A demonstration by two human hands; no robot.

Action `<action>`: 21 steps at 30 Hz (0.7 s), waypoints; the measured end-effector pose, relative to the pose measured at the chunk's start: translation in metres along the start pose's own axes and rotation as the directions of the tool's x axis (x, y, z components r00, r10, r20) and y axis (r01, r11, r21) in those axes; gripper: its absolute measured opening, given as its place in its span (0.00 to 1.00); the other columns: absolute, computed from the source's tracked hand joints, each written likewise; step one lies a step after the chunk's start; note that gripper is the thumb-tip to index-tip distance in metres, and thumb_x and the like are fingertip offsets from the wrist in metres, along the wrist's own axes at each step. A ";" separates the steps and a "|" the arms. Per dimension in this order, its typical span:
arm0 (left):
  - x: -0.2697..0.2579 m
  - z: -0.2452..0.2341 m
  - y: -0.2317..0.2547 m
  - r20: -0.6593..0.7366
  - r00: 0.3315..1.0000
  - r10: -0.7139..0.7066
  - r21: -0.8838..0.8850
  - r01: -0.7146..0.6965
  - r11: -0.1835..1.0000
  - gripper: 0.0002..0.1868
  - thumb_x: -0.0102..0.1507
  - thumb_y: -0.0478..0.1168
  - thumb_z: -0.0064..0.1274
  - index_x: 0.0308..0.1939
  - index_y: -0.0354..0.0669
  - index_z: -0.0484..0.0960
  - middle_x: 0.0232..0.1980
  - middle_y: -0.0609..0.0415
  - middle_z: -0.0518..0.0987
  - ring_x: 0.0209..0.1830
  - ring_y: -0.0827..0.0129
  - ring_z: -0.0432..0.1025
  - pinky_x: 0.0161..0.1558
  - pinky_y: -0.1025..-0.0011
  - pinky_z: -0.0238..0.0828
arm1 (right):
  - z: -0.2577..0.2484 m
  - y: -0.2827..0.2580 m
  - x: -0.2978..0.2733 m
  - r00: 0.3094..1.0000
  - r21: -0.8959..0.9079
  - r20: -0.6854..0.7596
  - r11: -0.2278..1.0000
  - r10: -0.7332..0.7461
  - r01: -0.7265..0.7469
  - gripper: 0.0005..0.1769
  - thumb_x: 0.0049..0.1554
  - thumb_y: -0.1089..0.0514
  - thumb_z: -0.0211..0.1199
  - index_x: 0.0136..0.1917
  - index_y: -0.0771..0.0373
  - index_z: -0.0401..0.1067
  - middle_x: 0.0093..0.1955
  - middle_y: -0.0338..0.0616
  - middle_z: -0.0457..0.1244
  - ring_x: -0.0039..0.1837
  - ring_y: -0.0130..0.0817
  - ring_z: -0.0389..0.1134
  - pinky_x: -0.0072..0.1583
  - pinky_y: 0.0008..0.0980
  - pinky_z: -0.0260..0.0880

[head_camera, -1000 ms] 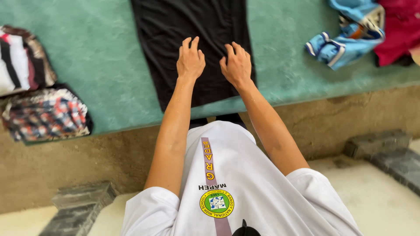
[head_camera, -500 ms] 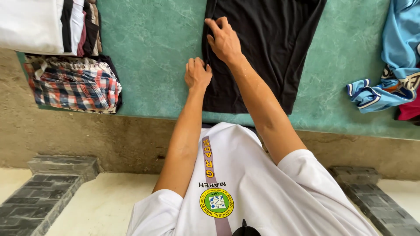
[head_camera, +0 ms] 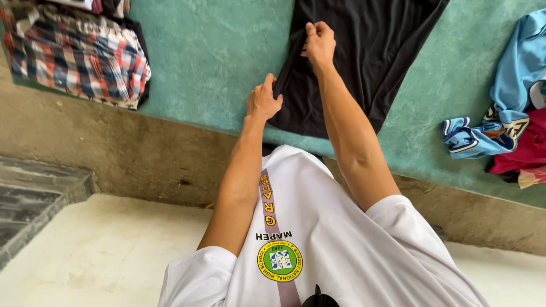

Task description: The person folds a black t-shirt on a green countertop, then folds a pair of light-colored patterned pants. The folded items are placed on a stack of previously folded clothes.

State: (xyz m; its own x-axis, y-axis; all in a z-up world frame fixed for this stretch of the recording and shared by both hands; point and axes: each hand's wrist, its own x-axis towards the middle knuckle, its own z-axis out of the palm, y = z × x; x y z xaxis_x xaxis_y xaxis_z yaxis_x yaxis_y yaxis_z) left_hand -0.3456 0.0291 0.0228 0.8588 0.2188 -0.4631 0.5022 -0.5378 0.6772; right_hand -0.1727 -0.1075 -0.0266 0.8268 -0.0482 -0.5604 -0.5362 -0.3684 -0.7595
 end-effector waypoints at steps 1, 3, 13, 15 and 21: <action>-0.007 0.003 -0.002 -0.008 1.000 -0.008 -0.003 0.008 1.000 0.26 0.56 0.42 0.65 0.52 0.45 0.68 0.45 0.41 0.82 0.46 0.38 0.75 0.44 0.47 0.73 | -0.003 -0.001 -0.004 1.000 -0.005 0.010 1.000 -0.002 0.002 0.15 0.61 0.48 0.63 0.46 0.63 0.75 0.34 0.38 0.68 0.32 0.23 0.69 0.34 0.27 0.76; -0.020 0.010 -0.006 0.030 0.997 -0.065 0.008 0.065 0.998 0.19 0.57 0.39 0.62 0.47 0.47 0.69 0.44 0.49 0.84 0.47 0.43 0.78 0.44 0.49 0.74 | -0.011 -0.002 -0.013 0.999 -0.057 0.024 0.997 0.044 -0.042 0.18 0.65 0.46 0.60 0.50 0.64 0.71 0.36 0.38 0.67 0.33 0.23 0.71 0.35 0.26 0.80; -0.067 0.032 0.010 -0.117 0.991 -0.065 0.156 0.083 0.984 0.19 0.56 0.32 0.61 0.43 0.48 0.67 0.44 0.54 0.78 0.41 0.45 0.78 0.38 0.50 0.74 | -0.009 0.016 -0.031 0.983 -0.176 0.177 0.981 -0.055 0.087 0.13 0.59 0.62 0.64 0.57 0.64 0.68 0.36 0.44 0.70 0.33 0.29 0.74 0.34 0.30 0.77; -0.075 0.036 0.006 -0.131 0.991 -0.031 0.141 0.049 0.989 0.20 0.54 0.32 0.63 0.42 0.48 0.68 0.44 0.54 0.77 0.40 0.44 0.77 0.37 0.49 0.74 | -0.010 0.023 -0.023 0.987 -0.177 0.145 0.979 -0.074 0.099 0.10 0.61 0.61 0.60 0.57 0.62 0.70 0.39 0.42 0.71 0.35 0.28 0.76 0.37 0.28 0.77; -0.092 0.059 -0.014 -0.091 0.995 -0.044 0.188 0.060 0.980 0.17 0.56 0.32 0.62 0.42 0.48 0.71 0.44 0.54 0.78 0.41 0.47 0.78 0.37 0.51 0.74 | -0.015 -0.034 -0.066 0.978 -0.239 0.192 0.971 0.081 -0.033 0.17 0.63 0.54 0.67 0.60 0.60 0.67 0.39 0.41 0.69 0.35 0.25 0.73 0.36 0.27 0.79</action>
State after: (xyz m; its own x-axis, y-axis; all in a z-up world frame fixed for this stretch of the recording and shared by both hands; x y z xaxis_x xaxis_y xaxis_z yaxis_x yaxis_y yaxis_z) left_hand -0.4377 -0.0316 0.0226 0.8417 0.3156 -0.4381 0.5252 -0.6669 0.5286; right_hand -0.2062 -0.1060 0.0414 0.7327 0.1014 -0.6729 -0.5074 -0.5776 -0.6395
